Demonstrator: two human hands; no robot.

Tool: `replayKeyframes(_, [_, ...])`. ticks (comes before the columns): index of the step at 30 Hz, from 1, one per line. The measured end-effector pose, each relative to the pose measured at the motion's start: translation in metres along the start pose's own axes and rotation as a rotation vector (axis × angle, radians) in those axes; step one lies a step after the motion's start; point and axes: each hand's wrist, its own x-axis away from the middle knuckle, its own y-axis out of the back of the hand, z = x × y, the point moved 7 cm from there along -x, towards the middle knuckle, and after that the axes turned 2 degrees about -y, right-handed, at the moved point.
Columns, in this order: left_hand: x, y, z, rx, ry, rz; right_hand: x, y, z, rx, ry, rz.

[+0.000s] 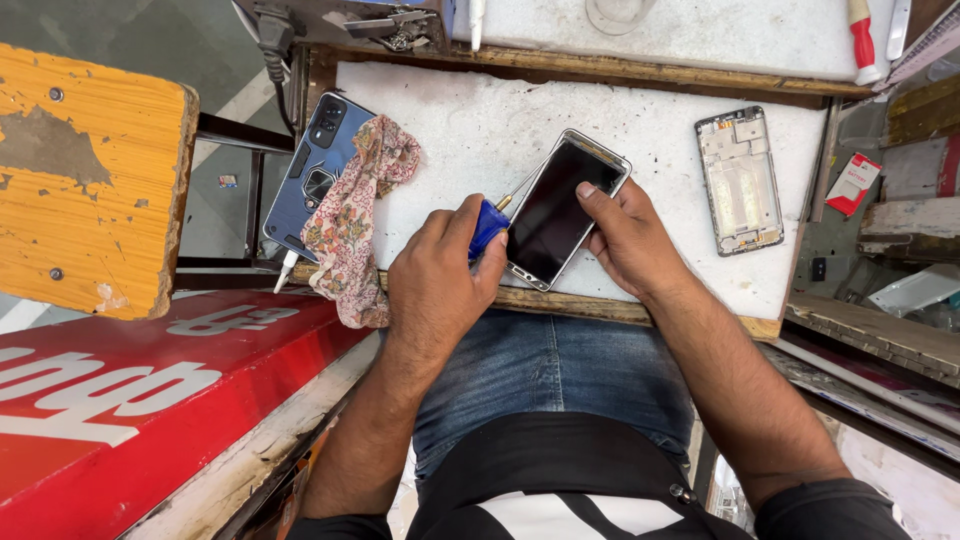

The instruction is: The person works on a smartphone at a repair bench. They wipe the phone with a patterned cloth, open a small bottle and dampen the cloth, then use a blue handheld tool to work along the edge of the phone screen while holding the phone steady, and continue wiping the device.

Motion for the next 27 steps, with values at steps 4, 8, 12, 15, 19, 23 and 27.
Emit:
replayKeyframes(4, [0.001,-0.002,0.000,-0.001,0.018,0.011,0.000,0.001,0.000,-0.012,-0.002,-0.014])
replayKeyframes(8, [0.004,-0.003,-0.002,0.002,0.029,0.007,-0.001,0.001,0.000,-0.014,-0.002,-0.016])
replayKeyframes(12, [0.009,-0.004,-0.002,0.001,0.036,0.014,-0.001,0.000,0.001,-0.026,0.003,-0.010])
replayKeyframes(15, [0.010,-0.003,0.000,-0.001,0.031,0.021,-0.002,-0.001,0.003,-0.050,0.013,-0.005])
replayKeyframes(19, [0.011,-0.001,0.000,-0.016,-0.009,-0.004,-0.002,0.000,0.004,-0.058,0.001,-0.013])
replayKeyframes(23, [0.012,-0.002,0.002,-0.038,-0.014,0.005,-0.002,0.001,0.004,-0.047,-0.025,-0.038])
replayKeyframes(27, [0.014,-0.002,0.000,-0.053,-0.037,-0.008,-0.002,0.000,0.004,-0.048,-0.018,-0.023])
